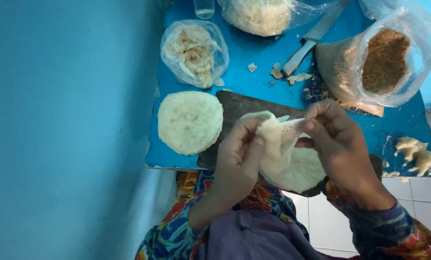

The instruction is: The person sits on the floor and peels thin translucent skins off round dough discs one at a time, working over a board on their lap. They tear the skin free, set the peeled disc on a growing stack on the table, and place discarded skins in a plastic bag.

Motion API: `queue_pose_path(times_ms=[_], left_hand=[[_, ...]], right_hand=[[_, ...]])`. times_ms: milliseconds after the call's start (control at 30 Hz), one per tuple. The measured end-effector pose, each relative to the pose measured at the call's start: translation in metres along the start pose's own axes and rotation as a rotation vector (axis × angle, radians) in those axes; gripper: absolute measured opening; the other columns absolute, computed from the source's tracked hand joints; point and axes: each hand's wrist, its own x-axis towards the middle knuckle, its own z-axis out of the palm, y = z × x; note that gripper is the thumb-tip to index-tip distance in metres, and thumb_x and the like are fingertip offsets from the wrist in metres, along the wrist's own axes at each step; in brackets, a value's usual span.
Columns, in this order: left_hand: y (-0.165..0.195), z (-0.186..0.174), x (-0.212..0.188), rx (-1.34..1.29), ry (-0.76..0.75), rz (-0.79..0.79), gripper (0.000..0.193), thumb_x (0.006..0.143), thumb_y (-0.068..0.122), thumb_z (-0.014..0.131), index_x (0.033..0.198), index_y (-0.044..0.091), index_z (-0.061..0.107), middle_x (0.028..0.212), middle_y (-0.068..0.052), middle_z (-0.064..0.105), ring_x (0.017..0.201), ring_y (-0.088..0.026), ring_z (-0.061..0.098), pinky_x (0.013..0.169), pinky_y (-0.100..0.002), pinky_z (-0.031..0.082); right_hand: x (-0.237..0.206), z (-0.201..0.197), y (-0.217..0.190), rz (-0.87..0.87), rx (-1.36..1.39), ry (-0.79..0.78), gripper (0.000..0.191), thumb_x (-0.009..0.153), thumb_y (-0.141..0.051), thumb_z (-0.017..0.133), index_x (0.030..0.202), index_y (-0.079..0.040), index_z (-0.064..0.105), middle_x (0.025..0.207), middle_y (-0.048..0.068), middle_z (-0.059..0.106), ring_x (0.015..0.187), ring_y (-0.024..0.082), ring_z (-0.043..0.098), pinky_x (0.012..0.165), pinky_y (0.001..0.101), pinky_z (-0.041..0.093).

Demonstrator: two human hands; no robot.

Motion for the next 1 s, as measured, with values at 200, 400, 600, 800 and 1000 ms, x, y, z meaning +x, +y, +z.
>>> queue_pose_path(times_ms=[200, 400, 600, 800, 1000], left_hand=[[-0.014, 0.016, 0.000, -0.371, 0.062, -0.205, 0.019, 0.113, 0.013, 0.049, 0.126, -0.002, 0.052, 0.109, -0.004, 0.061, 0.095, -0.009, 0.057, 0.084, -0.026, 0.049], [-0.008, 0.019, -0.002, -0.068, 0.032, -0.072, 0.027, 0.113, 0.022, 0.051, 0.129, 0.000, 0.056, 0.110, -0.003, 0.062, 0.097, -0.009, 0.059, 0.084, -0.027, 0.052], [-0.002, 0.014, -0.003, 0.233, 0.026, 0.015, 0.034, 0.107, 0.028, 0.060, 0.130, 0.003, 0.057, 0.107, -0.009, 0.068, 0.096, -0.013, 0.068, 0.083, -0.029, 0.057], [-0.002, 0.014, -0.005, 0.340, 0.077, 0.032, 0.027, 0.099, 0.017, 0.070, 0.121, 0.003, 0.063, 0.100, -0.009, 0.072, 0.087, -0.013, 0.071, 0.076, -0.028, 0.058], [-0.003, 0.011, -0.004, 0.293, 0.117, 0.091, 0.013, 0.104, 0.010, 0.064, 0.116, 0.005, 0.063, 0.103, -0.009, 0.070, 0.092, -0.015, 0.070, 0.080, -0.029, 0.057]], right_hand=[[0.004, 0.009, 0.020, 0.089, 0.320, -0.154, 0.011, 0.106, -0.011, 0.055, 0.115, -0.007, 0.054, 0.100, 0.003, 0.060, 0.091, 0.012, 0.061, 0.080, 0.0311, 0.054], [0.000, 0.015, 0.019, -0.142, 0.065, -0.275, 0.041, 0.091, 0.000, 0.071, 0.125, -0.007, 0.050, 0.106, -0.001, 0.053, 0.095, 0.006, 0.051, 0.085, 0.0231, 0.048], [-0.003, 0.015, 0.018, -0.229, -0.368, -0.033, 0.023, 0.094, 0.001, 0.071, 0.113, -0.004, 0.059, 0.108, 0.004, 0.061, 0.094, 0.009, 0.059, 0.079, 0.0250, 0.053], [-0.003, 0.013, 0.026, -0.390, -0.120, 0.069, 0.010, 0.112, 0.001, 0.061, 0.115, -0.004, 0.053, 0.107, 0.004, 0.063, 0.096, 0.007, 0.059, 0.092, 0.0256, 0.051], [-0.003, 0.009, 0.022, -0.067, 0.004, -0.102, 0.015, 0.105, -0.001, 0.058, 0.119, -0.005, 0.055, 0.106, 0.002, 0.061, 0.097, 0.008, 0.058, 0.084, 0.0241, 0.050]])
